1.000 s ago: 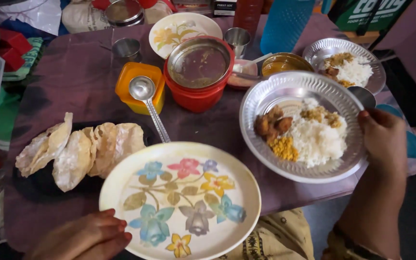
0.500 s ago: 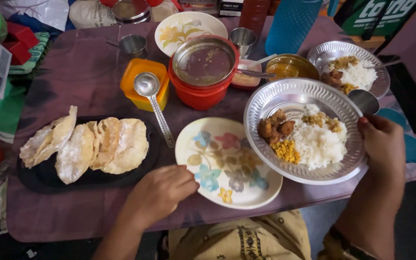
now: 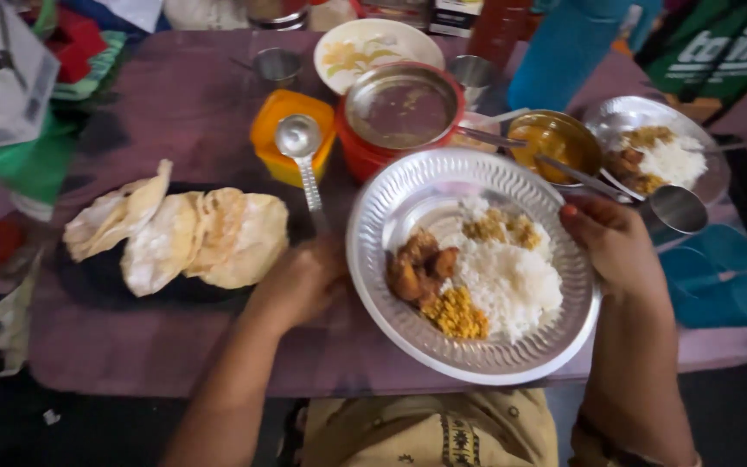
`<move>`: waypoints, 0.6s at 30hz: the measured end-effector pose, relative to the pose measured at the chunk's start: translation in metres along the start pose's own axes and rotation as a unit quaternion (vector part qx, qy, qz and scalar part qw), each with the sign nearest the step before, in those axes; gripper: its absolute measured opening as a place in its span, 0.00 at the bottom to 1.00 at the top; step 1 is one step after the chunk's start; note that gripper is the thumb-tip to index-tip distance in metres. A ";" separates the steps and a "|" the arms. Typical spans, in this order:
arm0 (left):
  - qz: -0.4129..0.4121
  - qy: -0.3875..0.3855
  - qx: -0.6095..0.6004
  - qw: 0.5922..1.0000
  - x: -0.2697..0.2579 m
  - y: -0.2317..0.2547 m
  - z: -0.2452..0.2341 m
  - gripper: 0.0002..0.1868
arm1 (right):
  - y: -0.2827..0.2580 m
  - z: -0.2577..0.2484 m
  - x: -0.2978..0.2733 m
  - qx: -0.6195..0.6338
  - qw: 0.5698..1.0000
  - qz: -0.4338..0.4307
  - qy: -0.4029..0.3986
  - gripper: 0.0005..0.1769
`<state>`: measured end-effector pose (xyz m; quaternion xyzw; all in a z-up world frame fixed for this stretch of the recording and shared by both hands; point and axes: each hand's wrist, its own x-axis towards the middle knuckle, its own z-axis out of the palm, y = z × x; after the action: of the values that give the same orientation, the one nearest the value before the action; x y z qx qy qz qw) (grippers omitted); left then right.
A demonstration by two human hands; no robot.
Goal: The person serves rice, curry, and various snacks from containers onto plates on a dining table.
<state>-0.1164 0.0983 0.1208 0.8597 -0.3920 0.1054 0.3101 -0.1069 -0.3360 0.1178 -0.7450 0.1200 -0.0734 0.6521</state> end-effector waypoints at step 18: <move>-0.081 0.356 0.159 0.917 0.023 -0.058 0.018 0.29 | -0.121 0.474 0.123 0.016 0.993 -0.075 -0.090 0.16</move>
<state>-0.0592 0.1025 0.0901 0.8322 -0.1627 0.4398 0.2959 0.1478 0.0971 0.1662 -0.7451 0.0040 -0.0566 0.6646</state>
